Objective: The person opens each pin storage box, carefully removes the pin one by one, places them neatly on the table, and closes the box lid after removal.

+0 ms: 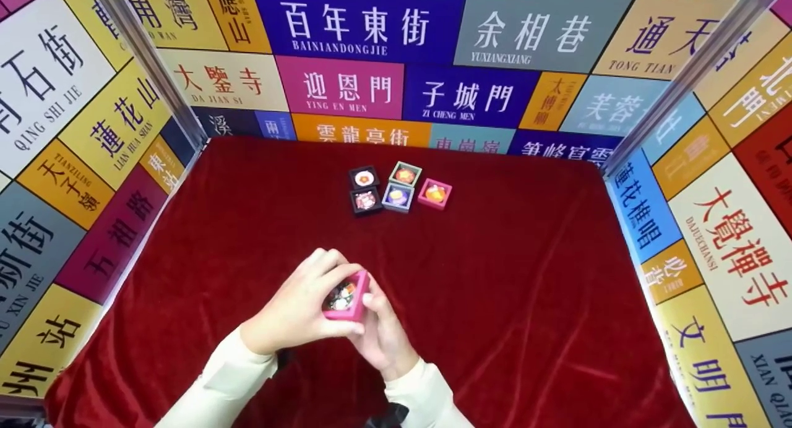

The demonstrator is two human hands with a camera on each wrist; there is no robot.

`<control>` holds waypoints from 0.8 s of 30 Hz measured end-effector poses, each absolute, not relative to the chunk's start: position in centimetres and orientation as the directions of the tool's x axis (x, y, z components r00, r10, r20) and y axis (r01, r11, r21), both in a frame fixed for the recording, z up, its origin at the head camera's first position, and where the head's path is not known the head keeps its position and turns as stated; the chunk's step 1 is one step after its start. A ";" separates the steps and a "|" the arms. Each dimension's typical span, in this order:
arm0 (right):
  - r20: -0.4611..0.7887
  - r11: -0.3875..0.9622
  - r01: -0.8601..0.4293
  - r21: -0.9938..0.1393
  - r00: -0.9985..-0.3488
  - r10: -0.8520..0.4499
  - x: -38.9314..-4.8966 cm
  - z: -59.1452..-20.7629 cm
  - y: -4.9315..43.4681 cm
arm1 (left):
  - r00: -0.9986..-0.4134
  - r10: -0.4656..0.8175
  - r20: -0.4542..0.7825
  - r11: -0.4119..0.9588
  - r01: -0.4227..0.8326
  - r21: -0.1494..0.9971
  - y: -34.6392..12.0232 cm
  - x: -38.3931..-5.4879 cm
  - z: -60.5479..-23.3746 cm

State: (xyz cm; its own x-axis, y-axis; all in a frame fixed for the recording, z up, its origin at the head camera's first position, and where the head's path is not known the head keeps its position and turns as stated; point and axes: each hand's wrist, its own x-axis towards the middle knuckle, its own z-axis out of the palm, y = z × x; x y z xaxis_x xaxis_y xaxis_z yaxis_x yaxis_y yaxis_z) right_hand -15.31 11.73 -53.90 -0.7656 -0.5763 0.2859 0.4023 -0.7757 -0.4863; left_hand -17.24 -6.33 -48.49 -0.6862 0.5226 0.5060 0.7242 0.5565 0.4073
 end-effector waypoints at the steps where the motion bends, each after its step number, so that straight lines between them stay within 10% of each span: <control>1: 0.284 -0.774 0.404 -0.487 -0.765 -0.578 -15.3 -54.0 11.8 | -0.684 0.532 0.499 0.563 0.726 0.395 -6.3 -17.2 -48.4; 24: 0.266 -0.776 0.390 -0.497 -0.782 -0.563 -15.6 -53.8 12.1 | -0.706 0.443 0.552 0.414 0.708 0.572 -6.2 -17.7 -49.1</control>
